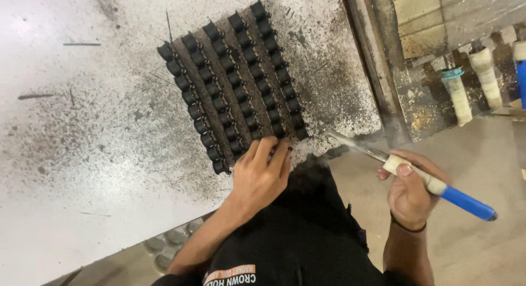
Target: The person uses a soldering iron to touch the wire ends of black wound coil bobbins arranged in rows on the workbench, producing smoke as each is treated, and moves finished coils aside while working through the batch one at a time.
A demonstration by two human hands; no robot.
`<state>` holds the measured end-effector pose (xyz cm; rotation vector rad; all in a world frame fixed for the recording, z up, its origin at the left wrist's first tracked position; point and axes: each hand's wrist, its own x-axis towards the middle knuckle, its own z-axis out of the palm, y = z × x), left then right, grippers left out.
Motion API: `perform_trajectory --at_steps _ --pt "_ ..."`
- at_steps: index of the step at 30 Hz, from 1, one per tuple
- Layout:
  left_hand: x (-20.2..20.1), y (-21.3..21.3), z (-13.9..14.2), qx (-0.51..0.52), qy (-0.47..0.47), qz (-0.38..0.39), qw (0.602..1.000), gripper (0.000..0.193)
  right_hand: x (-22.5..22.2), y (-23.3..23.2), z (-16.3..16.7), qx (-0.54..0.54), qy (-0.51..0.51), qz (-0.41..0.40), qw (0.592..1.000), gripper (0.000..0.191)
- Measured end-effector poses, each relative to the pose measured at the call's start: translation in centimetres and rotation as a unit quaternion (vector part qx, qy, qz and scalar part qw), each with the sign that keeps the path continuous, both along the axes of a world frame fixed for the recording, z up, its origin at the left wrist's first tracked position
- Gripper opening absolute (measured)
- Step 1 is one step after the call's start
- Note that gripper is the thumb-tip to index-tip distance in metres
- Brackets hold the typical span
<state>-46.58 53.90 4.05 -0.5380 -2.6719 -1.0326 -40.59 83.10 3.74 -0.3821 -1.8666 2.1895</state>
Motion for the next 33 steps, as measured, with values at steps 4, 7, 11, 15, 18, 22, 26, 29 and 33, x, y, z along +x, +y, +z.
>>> perform_trajectory --at_steps 4,7,11,15,18,22,26,29,33 --pt "0.6 0.4 -1.0 -0.043 -0.003 0.011 0.999 0.028 1.8 0.0 -1.7 0.028 0.013 -0.012 0.999 0.026" --pt "1.0 0.2 -0.8 -0.035 -0.001 0.005 0.999 0.028 2.0 -0.4 -1.5 0.064 0.023 -0.005 0.998 0.029" --pt "1.5 0.5 0.2 -0.014 0.014 0.004 1.0 0.031 0.6 -1.1 -1.4 0.059 0.047 -0.029 0.997 0.032" --pt "1.4 2.4 0.9 -0.012 0.027 -0.029 0.999 0.029 -1.5 -1.9 -2.4 0.089 0.081 -0.062 0.991 0.034" --pt "1.0 3.8 0.8 -0.039 0.035 -0.052 0.997 0.033 -3.1 -2.0 -3.2 0.229 0.081 -0.073 0.967 0.034" --pt "0.3 5.0 0.4 -0.09 0.055 -0.052 0.993 0.033 -5.2 -1.8 -4.3 0.273 0.115 -0.084 0.951 0.032" --pt "-0.1 6.0 -0.1 -0.073 0.067 -0.044 0.994 0.028 -6.0 -1.3 -5.0 0.253 0.1 -0.079 0.959 0.031" --pt "-0.1 6.6 -0.3 -0.065 0.061 -0.038 0.995 0.028 -6.0 -0.9 -5.3 0.25 0.119 -0.076 0.958 0.03" --pt "0.1 6.9 -0.6 -0.067 0.063 -0.046 0.995 0.028 -5.8 -0.6 -5.3 0.269 0.135 -0.094 0.949 0.028"
